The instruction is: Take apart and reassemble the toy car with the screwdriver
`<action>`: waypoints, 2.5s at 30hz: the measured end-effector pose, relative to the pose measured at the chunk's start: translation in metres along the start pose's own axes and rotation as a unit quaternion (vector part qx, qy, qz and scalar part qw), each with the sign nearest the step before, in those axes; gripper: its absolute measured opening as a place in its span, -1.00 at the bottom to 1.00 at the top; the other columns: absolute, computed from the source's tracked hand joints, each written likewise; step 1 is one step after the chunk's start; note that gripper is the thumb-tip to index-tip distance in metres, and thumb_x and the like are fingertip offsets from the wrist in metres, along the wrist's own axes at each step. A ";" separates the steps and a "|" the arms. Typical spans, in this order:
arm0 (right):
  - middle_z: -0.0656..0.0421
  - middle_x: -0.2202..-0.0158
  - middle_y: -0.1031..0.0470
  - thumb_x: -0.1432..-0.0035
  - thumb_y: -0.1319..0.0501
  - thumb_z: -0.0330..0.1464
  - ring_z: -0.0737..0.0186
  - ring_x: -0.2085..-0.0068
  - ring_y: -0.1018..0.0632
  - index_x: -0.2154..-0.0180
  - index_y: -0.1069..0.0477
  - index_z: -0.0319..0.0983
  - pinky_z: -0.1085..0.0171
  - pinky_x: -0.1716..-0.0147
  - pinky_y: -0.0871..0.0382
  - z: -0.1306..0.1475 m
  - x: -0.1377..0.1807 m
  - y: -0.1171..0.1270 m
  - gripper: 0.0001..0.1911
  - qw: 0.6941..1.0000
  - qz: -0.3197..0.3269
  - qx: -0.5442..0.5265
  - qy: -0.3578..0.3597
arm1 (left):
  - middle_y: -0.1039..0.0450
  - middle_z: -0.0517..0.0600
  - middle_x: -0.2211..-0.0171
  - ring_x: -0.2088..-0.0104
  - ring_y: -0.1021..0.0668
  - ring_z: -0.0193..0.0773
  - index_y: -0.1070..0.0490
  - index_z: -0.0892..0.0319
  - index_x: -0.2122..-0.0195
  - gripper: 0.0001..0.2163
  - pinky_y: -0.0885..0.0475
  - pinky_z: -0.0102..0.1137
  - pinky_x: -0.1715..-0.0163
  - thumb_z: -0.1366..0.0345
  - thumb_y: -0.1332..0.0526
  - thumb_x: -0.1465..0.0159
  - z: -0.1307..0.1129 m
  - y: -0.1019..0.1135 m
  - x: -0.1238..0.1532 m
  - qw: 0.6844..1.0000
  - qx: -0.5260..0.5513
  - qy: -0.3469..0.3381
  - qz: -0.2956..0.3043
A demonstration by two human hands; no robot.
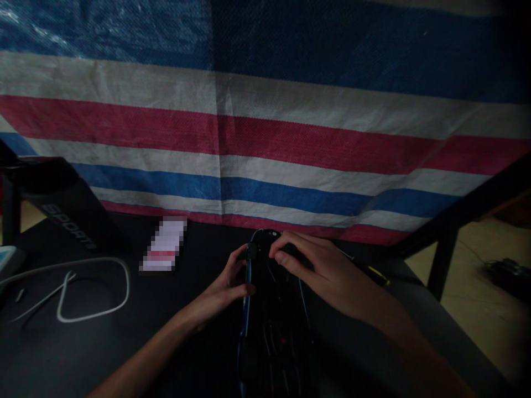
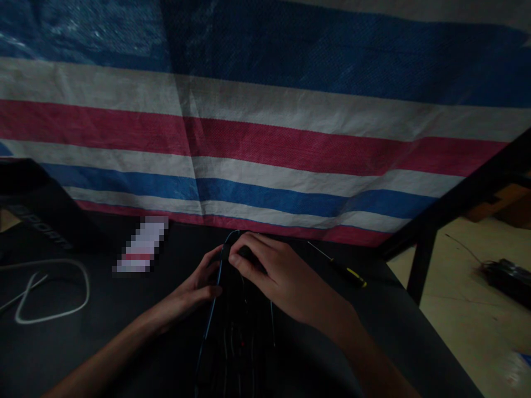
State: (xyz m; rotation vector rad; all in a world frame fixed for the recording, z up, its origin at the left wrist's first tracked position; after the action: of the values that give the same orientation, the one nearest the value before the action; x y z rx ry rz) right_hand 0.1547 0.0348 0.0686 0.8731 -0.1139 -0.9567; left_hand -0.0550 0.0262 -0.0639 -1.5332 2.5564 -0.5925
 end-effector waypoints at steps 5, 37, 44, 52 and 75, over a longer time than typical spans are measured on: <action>0.25 0.13 -0.57 -0.49 -0.15 -0.25 0.31 0.13 -0.58 0.06 -0.44 -0.08 0.33 0.14 -0.41 -0.001 0.000 -0.001 -0.88 1.000 0.014 0.001 -0.011 | -0.20 0.11 -0.39 -0.31 -0.34 0.10 0.07 -0.16 -0.47 -0.14 -0.16 0.09 -0.30 0.38 -0.36 -0.25 -0.001 -0.001 0.001 1.000 0.002 0.002 -0.001; 0.21 0.28 -0.63 -0.48 -0.15 -0.27 0.26 0.33 -0.60 0.09 -0.40 -0.14 0.25 0.28 -0.43 0.005 -0.002 -0.043 -0.89 0.978 -0.080 0.172 0.086 | -0.28 0.07 -0.25 -0.17 -0.44 0.00 -0.04 -0.16 -0.46 -0.26 -0.32 -0.11 -0.14 0.25 -0.36 -0.34 0.000 -0.001 0.000 0.999 0.034 0.001 -0.016; 0.16 0.10 -0.62 -0.41 -0.15 -0.40 0.19 0.07 -0.61 0.03 -0.39 -0.14 0.17 0.04 -0.46 0.006 -0.002 -0.026 -0.87 0.988 -0.048 0.133 0.056 | -0.20 0.16 -0.33 -0.29 -0.38 0.14 -0.02 -0.12 -0.48 -0.23 -0.36 -0.06 -0.15 0.25 -0.39 -0.34 -0.002 -0.001 0.000 0.999 0.046 0.008 -0.019; 0.17 0.27 -0.61 -0.47 -0.10 -0.29 0.18 0.24 -0.60 0.09 -0.44 -0.16 0.16 0.18 -0.45 0.004 0.000 -0.026 -0.84 0.983 -0.033 0.176 0.040 | -0.10 0.16 -0.44 -0.38 -0.29 0.18 0.00 -0.16 -0.49 -0.25 -0.22 0.06 -0.30 0.18 -0.36 -0.37 0.005 0.005 -0.001 1.000 0.027 -0.007 0.000; 0.16 0.13 -0.64 -0.37 -0.14 -0.41 0.17 0.13 -0.62 0.02 -0.41 -0.17 0.17 0.07 -0.42 0.006 0.003 -0.029 -0.82 0.977 -0.052 0.178 0.108 | -0.23 0.16 -0.34 -0.31 -0.36 0.18 -0.02 -0.12 -0.48 -0.24 -0.26 0.06 -0.25 0.17 -0.39 -0.34 0.001 -0.001 0.001 1.000 0.016 -0.009 -0.020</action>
State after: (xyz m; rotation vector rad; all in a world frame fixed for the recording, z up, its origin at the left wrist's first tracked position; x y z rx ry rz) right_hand 0.1345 0.0210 0.0510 1.3202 -0.0546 -0.9467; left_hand -0.0540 0.0248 -0.0642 -1.5762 2.4949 -0.6183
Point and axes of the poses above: each hand's wrist, its own x-axis away from the middle knuckle, its own y-axis out of the back of the hand, z = x × y, the point moved 2 cm from there along -x, towards the middle knuckle
